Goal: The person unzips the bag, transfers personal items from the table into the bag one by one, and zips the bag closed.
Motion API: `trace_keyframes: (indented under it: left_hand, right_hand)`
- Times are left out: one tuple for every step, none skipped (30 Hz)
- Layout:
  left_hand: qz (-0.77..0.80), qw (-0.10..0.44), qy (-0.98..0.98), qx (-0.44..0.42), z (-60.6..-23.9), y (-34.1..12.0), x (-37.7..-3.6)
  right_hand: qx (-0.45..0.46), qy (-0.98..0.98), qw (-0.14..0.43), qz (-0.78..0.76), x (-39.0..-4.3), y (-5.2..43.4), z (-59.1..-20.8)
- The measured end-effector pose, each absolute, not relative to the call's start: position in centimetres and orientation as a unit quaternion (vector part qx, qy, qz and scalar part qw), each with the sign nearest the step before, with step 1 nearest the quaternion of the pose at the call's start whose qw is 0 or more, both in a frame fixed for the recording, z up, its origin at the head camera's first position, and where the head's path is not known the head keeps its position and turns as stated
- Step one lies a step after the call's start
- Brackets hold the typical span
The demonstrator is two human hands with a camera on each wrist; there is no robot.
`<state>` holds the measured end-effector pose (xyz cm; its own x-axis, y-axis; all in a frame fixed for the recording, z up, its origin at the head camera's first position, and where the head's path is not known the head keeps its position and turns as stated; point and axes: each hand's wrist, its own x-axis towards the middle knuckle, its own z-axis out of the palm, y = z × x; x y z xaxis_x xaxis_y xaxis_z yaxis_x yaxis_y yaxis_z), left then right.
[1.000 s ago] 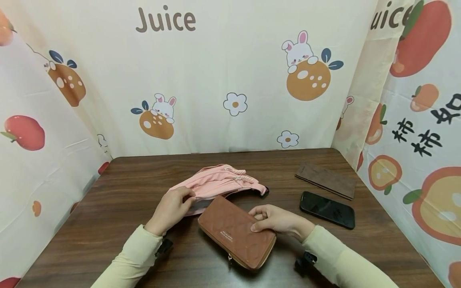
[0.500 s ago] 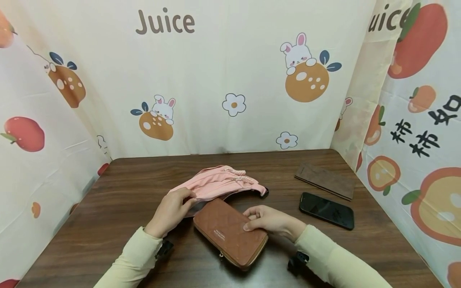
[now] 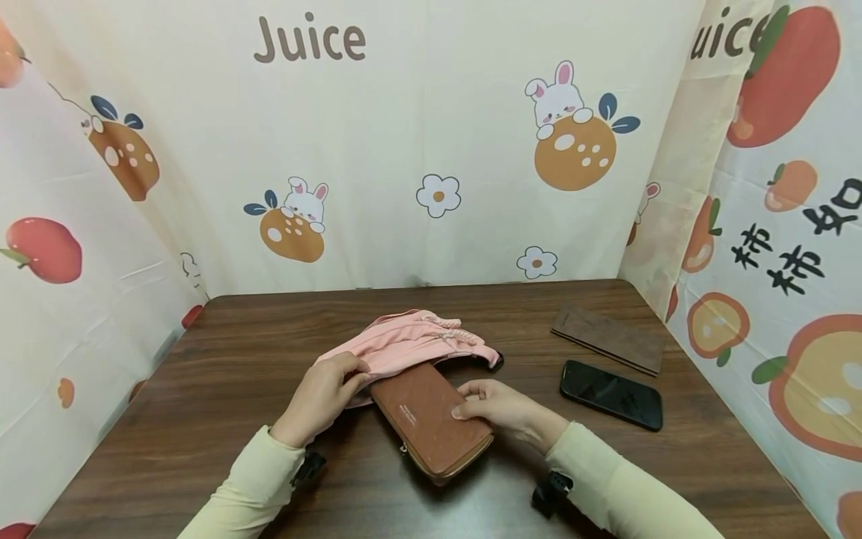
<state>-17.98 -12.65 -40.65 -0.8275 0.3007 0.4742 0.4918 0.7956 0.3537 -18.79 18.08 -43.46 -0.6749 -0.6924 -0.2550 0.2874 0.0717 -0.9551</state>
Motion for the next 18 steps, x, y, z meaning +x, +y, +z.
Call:
trace_keyframes:
  left_hand:
    - [-0.236,0.201,-0.926,-0.214,-40.6,-12.6,-18.0]
    - [-0.236,0.2,-0.927,-0.213,-40.6,-12.6,-18.0]
    - [-0.234,0.202,-0.927,-0.214,-40.6,-12.6,-18.0]
    - [-0.234,0.202,-0.927,-0.214,-40.6,-12.6,-18.0]
    - [-0.234,0.202,-0.927,-0.214,-40.6,-12.6,-18.0]
    - [-0.234,0.203,-0.926,-0.216,-40.6,-12.6,-18.0]
    - [-0.233,0.203,-0.926,-0.217,-40.6,-12.6,-18.0]
    - [-0.234,0.203,-0.925,-0.218,-40.6,-12.6,-18.0]
    - [-0.234,0.202,-0.925,-0.219,-40.6,-12.6,-18.0]
    - [-0.234,0.2,-0.926,-0.219,-40.6,-12.6,-17.9]
    - [-0.234,0.199,-0.926,-0.22,-40.6,-12.5,-17.9]
    - [-0.235,0.198,-0.926,-0.221,-40.6,-12.5,-17.9]
    - [-0.235,0.197,-0.926,-0.222,-40.6,-12.5,-17.9]
    - [-0.235,0.196,-0.926,-0.222,-40.5,-12.5,-17.9]
    - [-0.235,0.197,-0.925,-0.224,-40.6,-12.5,-17.9]
    - [-0.234,0.197,-0.925,-0.225,-40.5,-12.5,-17.9]
    - [-0.234,0.197,-0.925,-0.226,-40.5,-12.5,-17.9]
    - [-0.234,0.198,-0.925,-0.227,-40.5,-12.5,-17.9]
  right_hand:
    - [-0.157,0.633,0.366,-0.664,-18.8,18.0,-43.5]
    - [-0.155,0.633,0.362,-0.666,-18.8,17.9,-43.5]
    - [-0.153,0.634,0.357,-0.669,-18.8,17.8,-43.5]
    - [-0.149,0.635,0.353,-0.671,-18.8,17.7,-43.6]
    - [-0.146,0.634,0.349,-0.674,-18.8,17.5,-43.6]
    - [-0.142,0.634,0.345,-0.677,-18.8,17.4,-43.6]
    - [-0.136,0.635,0.342,-0.68,-18.8,17.3,-43.6]
    - [-0.131,0.636,0.337,-0.682,-18.7,17.1,-43.7]
    - [-0.125,0.637,0.333,-0.684,-18.7,17.0,-43.7]
    - [-0.119,0.638,0.327,-0.687,-18.6,16.8,-43.7]
    - [-0.113,0.64,0.322,-0.689,-18.5,16.7,-43.7]
    - [-0.107,0.641,0.318,-0.69,-18.4,16.5,-43.7]
    - [-0.1,0.643,0.313,-0.692,-18.3,16.4,-43.6]
    - [-0.094,0.644,0.307,-0.694,-18.2,16.2,-43.6]
    - [-0.087,0.645,0.302,-0.697,-18.1,16.1,-43.6]
    - [-0.08,0.646,0.296,-0.699,-18.0,16.0,-43.5]
    - [-0.073,0.647,0.291,-0.701,-17.9,15.8,-43.5]
    - [-0.067,0.646,0.287,-0.704,-17.8,15.7,-43.4]
